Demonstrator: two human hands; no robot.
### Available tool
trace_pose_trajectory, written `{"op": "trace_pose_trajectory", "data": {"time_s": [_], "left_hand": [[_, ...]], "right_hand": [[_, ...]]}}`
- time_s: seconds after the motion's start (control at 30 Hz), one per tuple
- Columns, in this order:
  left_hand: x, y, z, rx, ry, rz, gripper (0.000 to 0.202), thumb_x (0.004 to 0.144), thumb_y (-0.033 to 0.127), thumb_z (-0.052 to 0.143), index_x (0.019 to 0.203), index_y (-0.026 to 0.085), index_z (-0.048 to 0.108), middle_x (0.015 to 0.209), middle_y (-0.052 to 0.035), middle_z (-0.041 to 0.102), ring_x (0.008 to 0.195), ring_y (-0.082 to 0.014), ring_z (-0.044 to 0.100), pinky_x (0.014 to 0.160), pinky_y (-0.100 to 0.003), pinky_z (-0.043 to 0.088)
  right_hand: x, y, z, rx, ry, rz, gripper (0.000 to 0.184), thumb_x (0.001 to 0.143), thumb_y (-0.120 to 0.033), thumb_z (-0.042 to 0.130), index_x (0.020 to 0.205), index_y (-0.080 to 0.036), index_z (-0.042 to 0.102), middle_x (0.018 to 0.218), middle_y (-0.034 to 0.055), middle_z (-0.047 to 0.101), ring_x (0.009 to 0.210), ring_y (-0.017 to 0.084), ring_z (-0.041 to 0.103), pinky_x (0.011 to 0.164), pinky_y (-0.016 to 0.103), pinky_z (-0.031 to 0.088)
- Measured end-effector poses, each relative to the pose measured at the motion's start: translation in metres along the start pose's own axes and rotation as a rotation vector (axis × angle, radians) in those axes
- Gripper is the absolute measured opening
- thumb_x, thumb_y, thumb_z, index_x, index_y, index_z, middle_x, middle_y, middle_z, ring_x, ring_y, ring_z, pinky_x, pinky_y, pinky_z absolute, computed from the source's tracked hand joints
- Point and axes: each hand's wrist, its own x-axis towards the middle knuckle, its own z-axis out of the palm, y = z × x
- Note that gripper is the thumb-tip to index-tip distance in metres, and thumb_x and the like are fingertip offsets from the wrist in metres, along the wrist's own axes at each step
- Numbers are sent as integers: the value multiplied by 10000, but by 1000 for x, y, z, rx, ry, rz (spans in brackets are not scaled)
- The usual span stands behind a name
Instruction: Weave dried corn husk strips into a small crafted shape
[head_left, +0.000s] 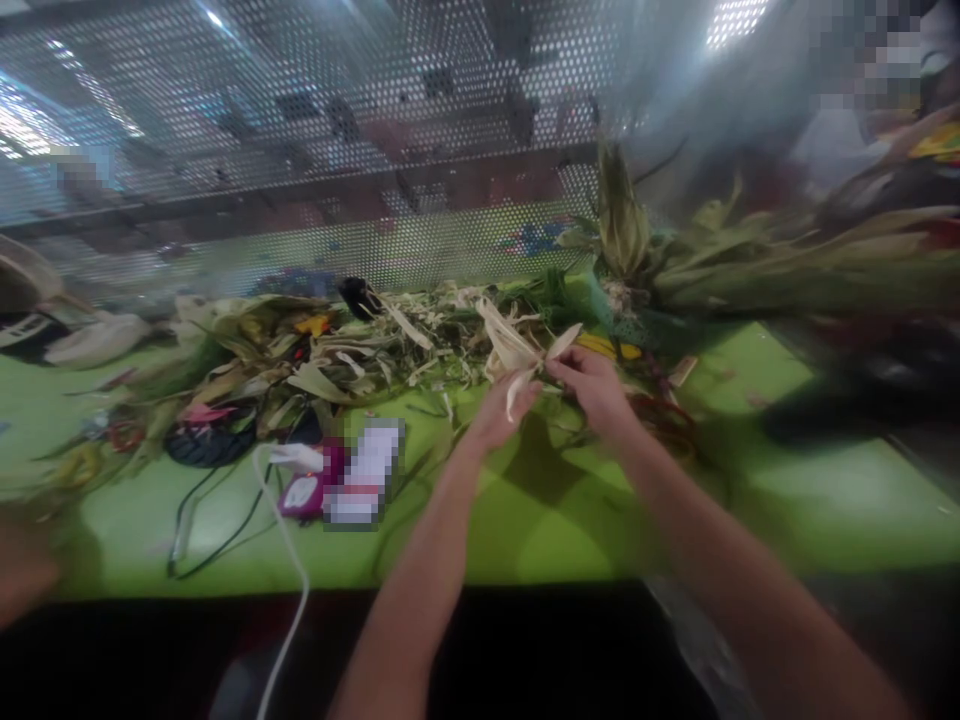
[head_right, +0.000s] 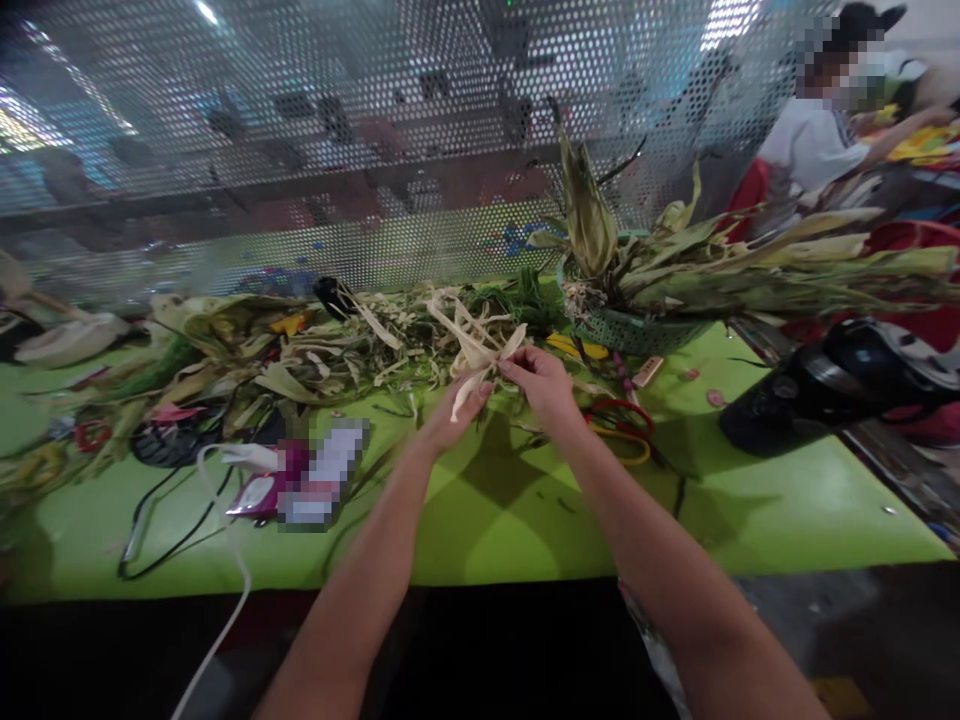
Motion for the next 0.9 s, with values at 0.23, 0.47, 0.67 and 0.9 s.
{"op": "trace_pose_trajectory", "data": {"time_s": [0.23, 0.47, 0.67, 0.9], "left_hand": [[3, -17, 9, -145, 225, -156, 310, 829, 487, 613, 870, 185, 673, 824, -45, 660, 791, -173, 603, 800, -314, 480], [1, -17, 8, -79, 270, -251, 263, 860, 422, 565, 741, 188, 545, 635, 24, 522, 588, -106, 431, 590, -246, 340], [0, -16, 11, -181, 330, -254, 249, 831, 374, 604, 701, 183, 512, 594, 43, 441, 572, -90, 376, 558, -230, 291], [3, -12, 7, -409, 284, -393, 265, 729, 372, 725, 708, 170, 555, 584, 46, 455, 528, -68, 384, 500, -199, 289]], "right_hand": [[-3, 8, 7, -185, -151, -66, 178, 710, -317, 691, 818, -177, 664, 762, 20, 678, 713, 168, 611, 680, 292, 483], [-6, 13, 4, -503, -76, -308, 114, 784, -253, 641, 872, -191, 677, 817, 25, 700, 732, 165, 626, 704, 283, 465], [0, 18, 3, -347, -122, -189, 171, 708, -314, 699, 795, -181, 635, 727, 17, 660, 676, 160, 594, 651, 284, 465], [5, 15, 2, -220, -113, -87, 279, 675, -402, 748, 819, -186, 645, 730, 13, 657, 676, 153, 581, 634, 274, 467]]}}
